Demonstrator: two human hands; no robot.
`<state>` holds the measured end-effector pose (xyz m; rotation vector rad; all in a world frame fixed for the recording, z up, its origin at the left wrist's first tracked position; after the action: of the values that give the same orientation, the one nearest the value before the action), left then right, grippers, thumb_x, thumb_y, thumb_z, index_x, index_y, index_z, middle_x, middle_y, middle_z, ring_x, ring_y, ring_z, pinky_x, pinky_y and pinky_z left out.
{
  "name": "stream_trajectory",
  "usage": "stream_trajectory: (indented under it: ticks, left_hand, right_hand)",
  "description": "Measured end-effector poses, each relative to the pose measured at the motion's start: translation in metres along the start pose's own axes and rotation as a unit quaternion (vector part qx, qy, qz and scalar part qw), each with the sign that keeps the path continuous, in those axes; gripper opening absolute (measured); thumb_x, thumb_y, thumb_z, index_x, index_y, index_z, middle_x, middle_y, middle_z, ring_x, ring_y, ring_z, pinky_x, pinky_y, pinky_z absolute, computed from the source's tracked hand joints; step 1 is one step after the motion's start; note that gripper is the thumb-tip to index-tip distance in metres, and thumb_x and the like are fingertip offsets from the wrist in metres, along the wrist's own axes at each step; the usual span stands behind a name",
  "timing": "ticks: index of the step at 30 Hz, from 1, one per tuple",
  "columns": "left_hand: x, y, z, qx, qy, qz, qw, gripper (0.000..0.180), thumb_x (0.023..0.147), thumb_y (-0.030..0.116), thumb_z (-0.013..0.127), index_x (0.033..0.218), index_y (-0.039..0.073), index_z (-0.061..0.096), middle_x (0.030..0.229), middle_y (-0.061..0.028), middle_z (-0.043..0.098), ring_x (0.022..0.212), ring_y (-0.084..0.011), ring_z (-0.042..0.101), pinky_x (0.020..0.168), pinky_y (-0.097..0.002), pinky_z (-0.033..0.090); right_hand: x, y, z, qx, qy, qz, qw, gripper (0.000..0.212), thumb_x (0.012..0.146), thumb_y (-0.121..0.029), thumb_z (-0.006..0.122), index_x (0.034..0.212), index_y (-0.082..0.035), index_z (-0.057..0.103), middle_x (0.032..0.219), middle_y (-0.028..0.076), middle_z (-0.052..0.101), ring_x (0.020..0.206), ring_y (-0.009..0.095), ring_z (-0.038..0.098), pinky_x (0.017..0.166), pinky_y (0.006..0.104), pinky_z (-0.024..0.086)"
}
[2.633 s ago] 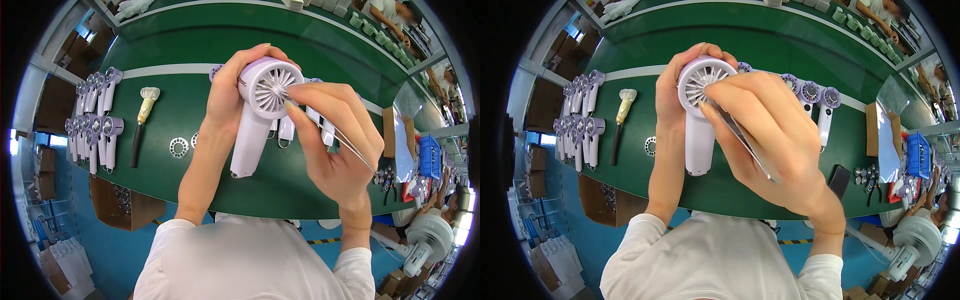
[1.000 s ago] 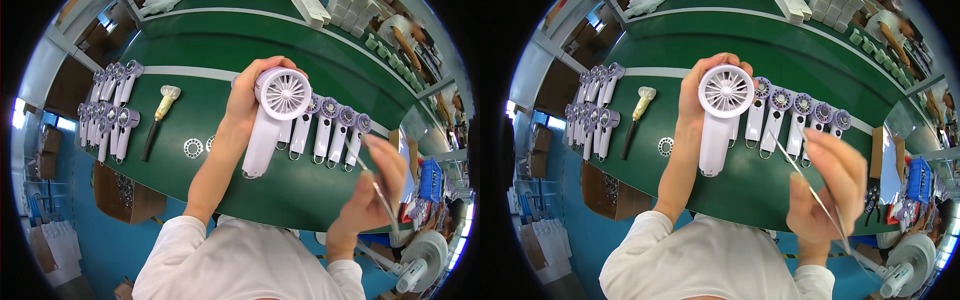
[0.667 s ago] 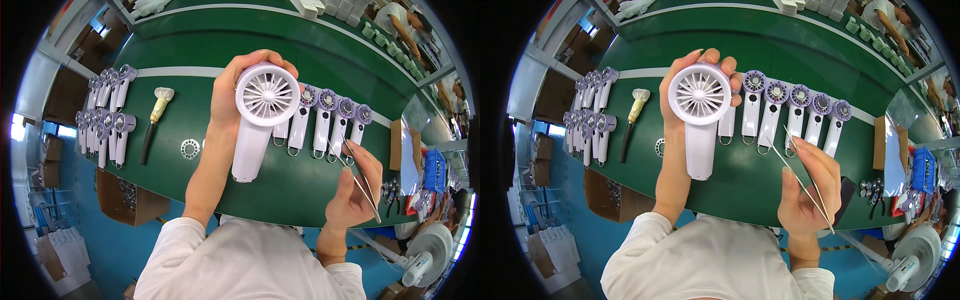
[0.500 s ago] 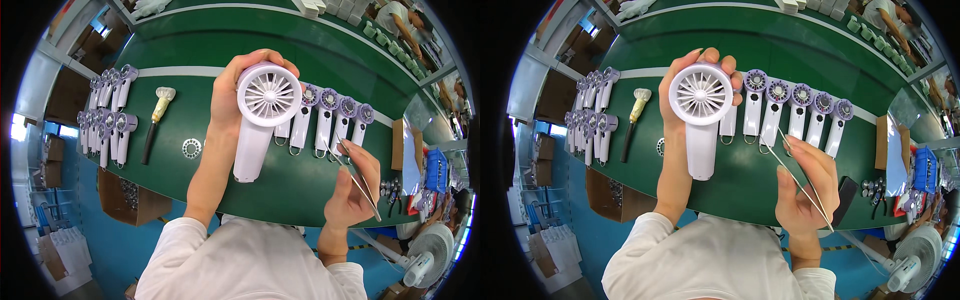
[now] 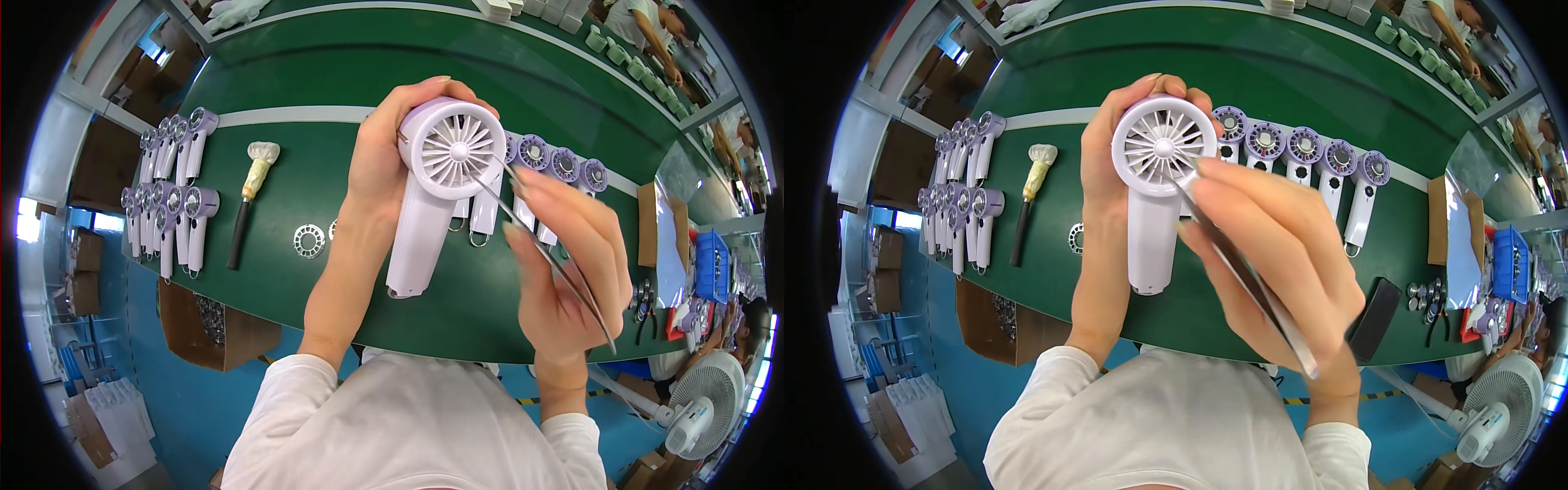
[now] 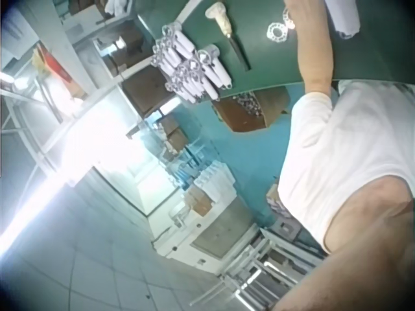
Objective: The person uses tweezers to work on the internal fan blades of handheld fans, positions metal rings onto the fans, and taps the rings into place with a padded hammer.
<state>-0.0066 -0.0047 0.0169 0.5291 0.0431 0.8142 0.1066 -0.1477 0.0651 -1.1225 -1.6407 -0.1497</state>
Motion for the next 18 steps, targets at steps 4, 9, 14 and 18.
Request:
stream_trajectory:
  ticks: [4,9,14,18]
  left_hand:
    - [0.001,-0.004,0.004,0.026,0.010,0.003,1.000,0.032,0.097,0.027,0.051,0.096,-0.002,0.065,0.093,-0.0164,0.070,0.080,-0.0220,0.069,0.073,-0.0339,0.058]
    - [-0.002,-0.003,0.007,0.014,0.054,0.018,0.998,0.029,0.098,0.025,0.050,0.092,0.000,0.063,0.092,-0.0201,0.067,0.084,-0.0346,0.068,0.074,-0.0412,0.057]
    - [-0.002,-0.001,0.008,0.015,0.054,0.006,0.998,0.029,0.097,0.026,0.051,0.092,0.001,0.063,0.092,-0.0181,0.069,0.082,-0.0280,0.067,0.075,-0.0379,0.056]
    - [-0.003,-0.004,0.008,0.043,0.040,0.014,0.998,0.031,0.097,0.029,0.052,0.100,0.001,0.064,0.094,-0.0125,0.070,0.081,-0.0194,0.068,0.072,-0.0320,0.056]
  right_hand:
    - [0.012,0.013,0.014,0.013,0.006,-0.061,0.998,0.027,0.077,0.010,0.076,0.102,0.007,0.069,0.101,0.019,0.072,0.088,0.028,0.070,0.080,0.0325,0.056]
    - [0.016,0.012,0.020,-0.023,-0.007,-0.063,0.998,0.026,0.077,0.008,0.076,0.102,0.005,0.069,0.098,0.017,0.071,0.085,0.027,0.069,0.076,0.0309,0.055]
    - [0.020,0.011,0.022,-0.040,-0.006,-0.073,0.997,0.024,0.077,0.008,0.077,0.100,0.004,0.070,0.096,0.015,0.070,0.083,0.026,0.068,0.071,0.0305,0.056]
    - [0.017,0.007,0.022,-0.047,0.009,-0.062,0.997,0.024,0.076,0.008,0.077,0.099,0.005,0.069,0.096,0.016,0.070,0.083,0.026,0.068,0.071,0.0306,0.056]
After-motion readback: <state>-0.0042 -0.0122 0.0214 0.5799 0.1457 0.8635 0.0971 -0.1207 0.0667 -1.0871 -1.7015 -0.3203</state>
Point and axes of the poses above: each hand's wrist, its own x-axis towards the middle knuckle, its own z-axis out of the palm, y = z × x, the point moved 1 cm from there along x, towards the middle knuckle
